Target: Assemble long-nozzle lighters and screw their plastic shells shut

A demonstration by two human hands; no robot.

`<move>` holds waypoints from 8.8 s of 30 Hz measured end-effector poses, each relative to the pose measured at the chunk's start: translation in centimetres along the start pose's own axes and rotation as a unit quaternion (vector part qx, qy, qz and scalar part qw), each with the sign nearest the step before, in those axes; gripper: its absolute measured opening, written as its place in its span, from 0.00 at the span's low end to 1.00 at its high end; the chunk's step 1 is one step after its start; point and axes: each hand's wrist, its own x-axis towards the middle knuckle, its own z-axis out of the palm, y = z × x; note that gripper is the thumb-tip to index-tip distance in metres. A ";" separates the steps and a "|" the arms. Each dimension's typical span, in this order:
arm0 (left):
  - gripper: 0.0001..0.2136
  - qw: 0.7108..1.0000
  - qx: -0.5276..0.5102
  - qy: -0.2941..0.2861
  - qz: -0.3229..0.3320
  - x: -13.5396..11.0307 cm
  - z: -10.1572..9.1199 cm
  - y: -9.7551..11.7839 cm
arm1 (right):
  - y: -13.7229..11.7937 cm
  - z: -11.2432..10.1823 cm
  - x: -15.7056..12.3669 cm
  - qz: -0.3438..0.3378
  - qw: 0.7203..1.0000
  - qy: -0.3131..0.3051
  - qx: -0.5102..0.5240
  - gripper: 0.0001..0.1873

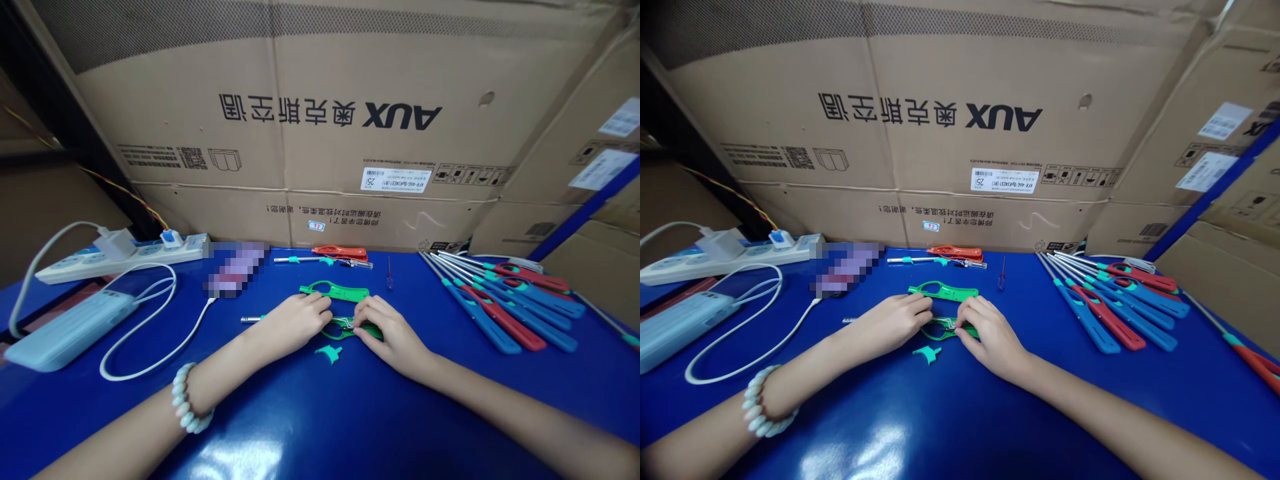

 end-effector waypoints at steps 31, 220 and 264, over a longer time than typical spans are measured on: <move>0.04 0.989 -0.147 0.006 -0.030 0.0 -1.4 -0.1 | 0.5 0.1 0.0 0.031 0.996 -0.015 0.081 0.06; 0.12 0.967 -0.206 0.118 -0.090 0.1 -0.9 0.1 | 0.0 -4.4 1.0 0.041 0.993 -0.111 0.024 0.17; 0.12 0.953 -0.286 0.070 -0.071 0.8 1.3 1.8 | 0.6 -4.5 0.9 0.034 0.970 -0.201 -0.131 0.05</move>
